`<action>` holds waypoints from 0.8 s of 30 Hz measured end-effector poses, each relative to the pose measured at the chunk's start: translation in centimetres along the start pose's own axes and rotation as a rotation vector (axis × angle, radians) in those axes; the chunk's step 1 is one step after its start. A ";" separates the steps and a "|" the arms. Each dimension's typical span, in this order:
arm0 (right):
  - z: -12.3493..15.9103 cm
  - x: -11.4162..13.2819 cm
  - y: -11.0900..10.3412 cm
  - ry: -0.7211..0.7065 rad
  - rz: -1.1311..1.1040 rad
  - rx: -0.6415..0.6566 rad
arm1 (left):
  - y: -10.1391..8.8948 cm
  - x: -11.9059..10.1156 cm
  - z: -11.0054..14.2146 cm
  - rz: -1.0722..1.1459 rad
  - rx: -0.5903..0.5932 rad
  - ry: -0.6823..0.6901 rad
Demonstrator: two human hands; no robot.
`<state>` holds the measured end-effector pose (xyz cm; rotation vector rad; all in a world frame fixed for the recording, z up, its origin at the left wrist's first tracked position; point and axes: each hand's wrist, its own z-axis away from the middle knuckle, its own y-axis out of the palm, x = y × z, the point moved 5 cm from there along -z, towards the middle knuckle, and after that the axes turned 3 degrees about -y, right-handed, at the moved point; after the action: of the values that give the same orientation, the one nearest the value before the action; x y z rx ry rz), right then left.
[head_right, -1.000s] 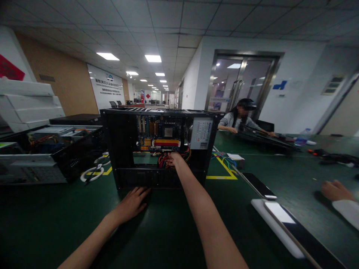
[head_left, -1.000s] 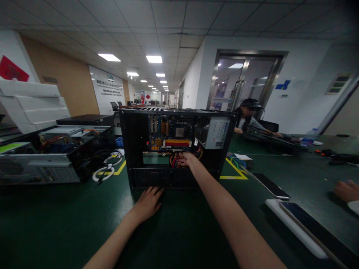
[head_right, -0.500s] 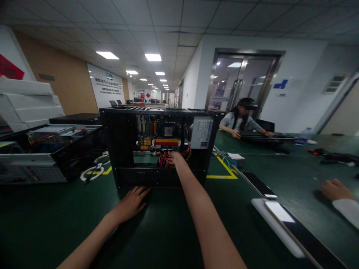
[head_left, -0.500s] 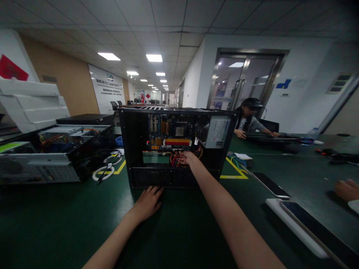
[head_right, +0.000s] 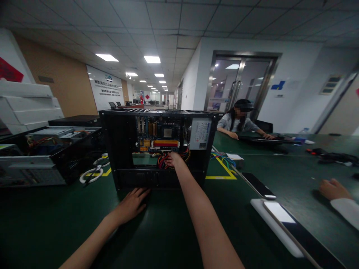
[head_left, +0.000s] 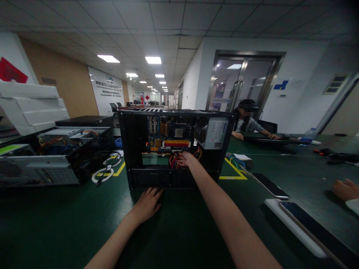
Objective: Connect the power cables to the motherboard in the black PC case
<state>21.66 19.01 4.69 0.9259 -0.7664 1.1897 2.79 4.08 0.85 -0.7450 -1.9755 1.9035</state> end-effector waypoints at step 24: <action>0.8 1.3 -0.2 -0.424 0.457 -0.217 | 0.4 0.2 -0.1 -0.014 -0.009 0.009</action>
<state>22.11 18.81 6.21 0.8535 -1.4794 1.2806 2.73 4.27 0.39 -0.7386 -1.9795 1.8814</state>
